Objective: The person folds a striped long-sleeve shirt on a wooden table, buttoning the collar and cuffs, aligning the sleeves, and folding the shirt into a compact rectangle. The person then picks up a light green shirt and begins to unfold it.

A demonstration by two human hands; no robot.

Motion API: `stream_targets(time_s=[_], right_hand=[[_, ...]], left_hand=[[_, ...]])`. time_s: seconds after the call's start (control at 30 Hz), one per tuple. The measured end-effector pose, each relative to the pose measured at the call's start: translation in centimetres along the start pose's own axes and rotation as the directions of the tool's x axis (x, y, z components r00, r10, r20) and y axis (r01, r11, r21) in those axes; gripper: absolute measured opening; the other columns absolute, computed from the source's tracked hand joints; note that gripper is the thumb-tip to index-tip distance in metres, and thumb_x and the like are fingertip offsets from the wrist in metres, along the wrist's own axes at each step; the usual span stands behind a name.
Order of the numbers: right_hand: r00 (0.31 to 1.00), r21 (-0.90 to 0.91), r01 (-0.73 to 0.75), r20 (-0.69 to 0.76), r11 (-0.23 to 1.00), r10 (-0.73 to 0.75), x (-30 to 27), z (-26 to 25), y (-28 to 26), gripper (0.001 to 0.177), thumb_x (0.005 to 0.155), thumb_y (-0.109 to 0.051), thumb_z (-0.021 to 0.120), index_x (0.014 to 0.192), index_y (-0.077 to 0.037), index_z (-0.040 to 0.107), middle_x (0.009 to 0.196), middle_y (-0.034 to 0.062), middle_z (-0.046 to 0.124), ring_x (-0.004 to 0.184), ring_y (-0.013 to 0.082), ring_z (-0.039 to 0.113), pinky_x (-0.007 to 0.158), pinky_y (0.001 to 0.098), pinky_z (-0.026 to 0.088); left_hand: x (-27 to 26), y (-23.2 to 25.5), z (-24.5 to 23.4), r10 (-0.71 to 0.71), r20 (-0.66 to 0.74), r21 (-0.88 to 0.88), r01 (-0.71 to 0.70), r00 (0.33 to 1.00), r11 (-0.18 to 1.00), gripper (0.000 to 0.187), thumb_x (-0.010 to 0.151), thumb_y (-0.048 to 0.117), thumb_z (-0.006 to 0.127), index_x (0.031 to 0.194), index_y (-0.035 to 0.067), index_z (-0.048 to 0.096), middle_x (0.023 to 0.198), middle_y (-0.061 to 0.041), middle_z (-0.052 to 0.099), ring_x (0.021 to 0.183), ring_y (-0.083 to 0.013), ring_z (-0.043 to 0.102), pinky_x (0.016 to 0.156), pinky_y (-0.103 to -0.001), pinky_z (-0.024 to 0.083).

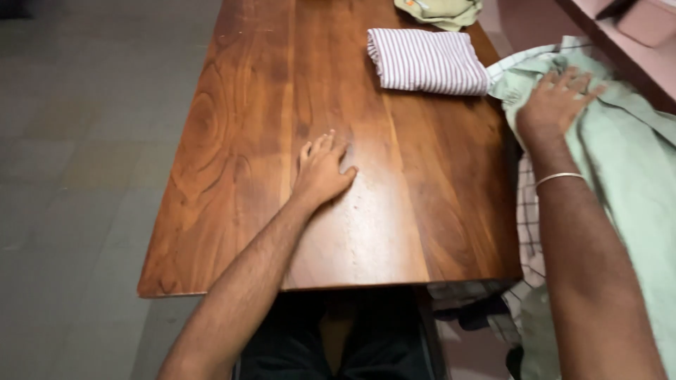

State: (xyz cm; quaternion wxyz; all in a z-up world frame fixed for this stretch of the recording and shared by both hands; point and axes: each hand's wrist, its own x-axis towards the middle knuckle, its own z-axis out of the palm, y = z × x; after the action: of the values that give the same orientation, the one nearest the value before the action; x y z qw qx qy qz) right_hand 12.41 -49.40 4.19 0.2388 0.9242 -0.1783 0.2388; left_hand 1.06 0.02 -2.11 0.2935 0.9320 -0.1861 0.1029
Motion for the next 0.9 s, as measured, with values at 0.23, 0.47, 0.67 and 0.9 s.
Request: stream_targets(time_s=[0.23, 0.47, 0.67, 0.9], right_hand=[[0.978, -0.080, 0.013, 0.208, 0.997, 0.004, -2.2, -1.7, 6.9, 0.036, 0.093, -0.019, 0.063, 0.125, -0.006, 0.075, 0.135, 0.0173, 0.064, 0.131, 0.0392, 0.052, 0.111, 0.0629, 0.029], [0.942, 0.200, 0.082, -0.335, 0.976, -0.010, -5.5, -4.4, 8.5, 0.016, 0.103, -0.009, 0.064, 0.095, -0.002, 0.076, 0.100, 0.0165, 0.069, 0.100, 0.0362, 0.065, 0.086, 0.0493, 0.049], [0.853, 0.521, 0.038, -0.461, 0.853, 0.244, -6.8, -8.1, 8.5, 0.014, 0.106, -0.008, 0.064, 0.099, 0.001, 0.074, 0.102, 0.0207, 0.066, 0.088, 0.0401, 0.064, 0.077, 0.0500, 0.049], [0.745, 0.686, 0.007, -0.489, 0.728, 0.454, -6.3, -8.7, 8.9, 0.016, 0.107, -0.005, 0.059, 0.098, 0.003, 0.070, 0.099, 0.0172, 0.065, 0.086, 0.0346, 0.061, 0.074, 0.0472, 0.046]], left_hand=[[-0.9, 0.2, -0.2, -0.031, -0.045, -0.028, 0.030, 0.998, 0.999, 0.065, 0.083, 0.038, 0.069, 0.140, 0.008, 0.058, 0.160, -0.024, 0.036, 0.149, -0.0356, 0.030, 0.120, -0.054, 0.016], [-1.1, 0.2, -0.4, -0.043, -0.083, -0.027, 0.041, 0.996, 0.999, 0.057, 0.085, 0.036, 0.067, 0.135, 0.008, 0.065, 0.160, -0.023, 0.037, 0.149, -0.0339, 0.031, 0.121, -0.052, 0.017], [-1.2, 0.3, -0.3, -0.048, -0.089, -0.035, 0.045, 0.995, 0.998, 0.053, 0.088, 0.038, 0.066, 0.132, 0.009, 0.066, 0.159, -0.022, 0.039, 0.148, -0.0323, 0.032, 0.120, -0.051, 0.018], [-1.3, 0.1, -0.3, -0.048, -0.110, -0.041, 0.043, 0.993, 0.998, 0.051, 0.089, 0.038, 0.066, 0.130, 0.008, 0.069, 0.156, -0.021, 0.043, 0.148, -0.0303, 0.034, 0.120, -0.051, 0.019]])
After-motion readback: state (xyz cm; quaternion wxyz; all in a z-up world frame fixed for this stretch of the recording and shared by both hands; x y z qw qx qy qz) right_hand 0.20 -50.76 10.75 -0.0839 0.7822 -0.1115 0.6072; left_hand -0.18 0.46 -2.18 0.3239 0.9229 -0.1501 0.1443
